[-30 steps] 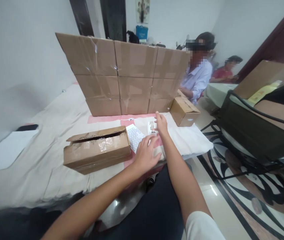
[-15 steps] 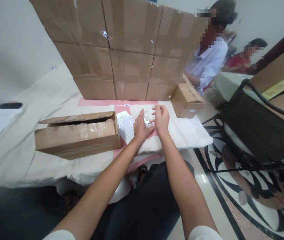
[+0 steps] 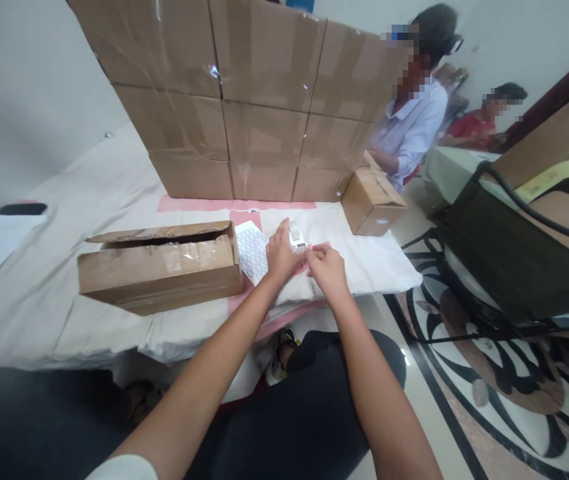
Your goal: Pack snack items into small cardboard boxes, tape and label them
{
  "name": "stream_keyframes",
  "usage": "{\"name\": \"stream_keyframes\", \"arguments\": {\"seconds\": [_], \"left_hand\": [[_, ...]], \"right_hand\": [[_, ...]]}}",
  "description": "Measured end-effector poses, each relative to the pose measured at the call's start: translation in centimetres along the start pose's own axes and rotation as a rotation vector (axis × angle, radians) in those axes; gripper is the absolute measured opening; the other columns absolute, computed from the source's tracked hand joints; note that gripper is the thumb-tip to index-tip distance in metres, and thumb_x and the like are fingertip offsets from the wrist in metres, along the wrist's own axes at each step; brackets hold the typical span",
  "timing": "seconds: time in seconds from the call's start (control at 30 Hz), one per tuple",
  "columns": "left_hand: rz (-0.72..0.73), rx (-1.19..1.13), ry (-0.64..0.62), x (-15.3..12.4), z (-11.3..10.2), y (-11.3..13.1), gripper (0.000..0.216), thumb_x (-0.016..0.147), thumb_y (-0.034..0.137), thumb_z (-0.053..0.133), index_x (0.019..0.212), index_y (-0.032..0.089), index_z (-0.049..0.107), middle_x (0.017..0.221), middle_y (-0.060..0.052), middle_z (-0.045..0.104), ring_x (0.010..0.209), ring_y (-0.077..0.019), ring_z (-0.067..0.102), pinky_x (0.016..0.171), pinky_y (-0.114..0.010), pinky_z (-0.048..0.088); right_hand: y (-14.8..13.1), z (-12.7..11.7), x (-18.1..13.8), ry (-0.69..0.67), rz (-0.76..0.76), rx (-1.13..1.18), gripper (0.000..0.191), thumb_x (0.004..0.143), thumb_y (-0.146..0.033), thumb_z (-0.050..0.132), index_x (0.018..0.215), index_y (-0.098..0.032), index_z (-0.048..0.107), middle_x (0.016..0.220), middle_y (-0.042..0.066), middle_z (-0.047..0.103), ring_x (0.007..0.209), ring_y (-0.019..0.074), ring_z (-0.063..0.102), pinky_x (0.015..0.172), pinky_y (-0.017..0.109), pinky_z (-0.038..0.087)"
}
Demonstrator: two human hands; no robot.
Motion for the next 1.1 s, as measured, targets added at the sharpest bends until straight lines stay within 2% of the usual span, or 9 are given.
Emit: {"name": "stream_keyframes", "arguments": {"seconds": [0.13,0.27,0.5,0.7,0.97,1.1], "left_hand": [[-0.003,0.007,-0.011,0.0,-0.1,0.0,0.093,0.083,0.051,0.067,0.160,0.025,0.022,0.166,-0.006,0.032,0.146,-0.0291,0.039,0.119,-0.041,0.036],[-0.012,0.011,-0.013,0.0,-0.2,0.0,0.096,0.079,0.049,0.071,0.159,0.025,0.024,0.166,-0.006,0.034,0.145,-0.0288,0.041,0.119,-0.041,0.037],[-0.036,0.025,-0.008,-0.1,-0.4,0.2,0.090,0.080,0.041,0.071,0.157,0.025,0.028,0.166,-0.004,0.034,0.144,-0.0276,0.043,0.118,-0.040,0.039],[-0.033,0.028,-0.006,-0.1,-0.4,0.2,0.089,0.081,0.049,0.070,0.157,0.024,0.030,0.166,-0.004,0.034,0.143,-0.0283,0.044,0.118,-0.041,0.040],[-0.028,0.039,-0.017,-0.2,-0.3,0.1,0.087,0.084,0.046,0.068,0.158,0.025,0.027,0.167,-0.004,0.032,0.144,-0.0281,0.042,0.118,-0.041,0.038],[-0.022,0.047,-0.018,-0.1,-0.1,0.0,0.089,0.083,0.048,0.069,0.158,0.027,0.026,0.167,-0.005,0.032,0.143,-0.0290,0.043,0.118,-0.042,0.039]], "right_hand": [[1.2,0.0,0.8,-0.040,0.073,-0.027,0.017,0.083,-0.025,0.066,0.091,-0.012,0.070,0.085,0.008,0.074,0.075,0.0166,0.072,0.051,0.020,0.059],[0.7,0.1,1.8,-0.084,0.124,-0.047,0.017,0.086,-0.027,0.066,0.084,-0.011,0.069,0.078,0.009,0.075,0.061,0.0135,0.069,0.043,0.018,0.052],[0.5,2.1,2.1,-0.247,0.221,-0.046,0.015,0.084,-0.013,0.065,0.069,-0.010,0.064,0.063,0.009,0.072,0.048,0.0094,0.063,0.037,0.013,0.040],[0.3,2.0,2.0,-0.220,0.196,-0.016,0.018,0.082,-0.013,0.068,0.066,-0.012,0.061,0.063,0.009,0.072,0.046,0.0083,0.061,0.037,0.012,0.038],[-1.1,1.6,2.6,-0.160,0.130,0.043,0.022,0.084,-0.019,0.067,0.063,-0.014,0.059,0.065,0.008,0.073,0.042,0.0074,0.055,0.036,0.014,0.038],[0.2,2.1,3.0,-0.186,0.169,0.013,0.025,0.083,-0.019,0.068,0.060,-0.014,0.059,0.059,0.008,0.070,0.040,0.0082,0.055,0.035,0.015,0.036]]}}
Point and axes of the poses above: each hand's wrist, its own x-axis towards the middle knuckle, its own z-axis out of the palm, y = z × x, the point moved 8 cm from there along x, towards the middle knuckle
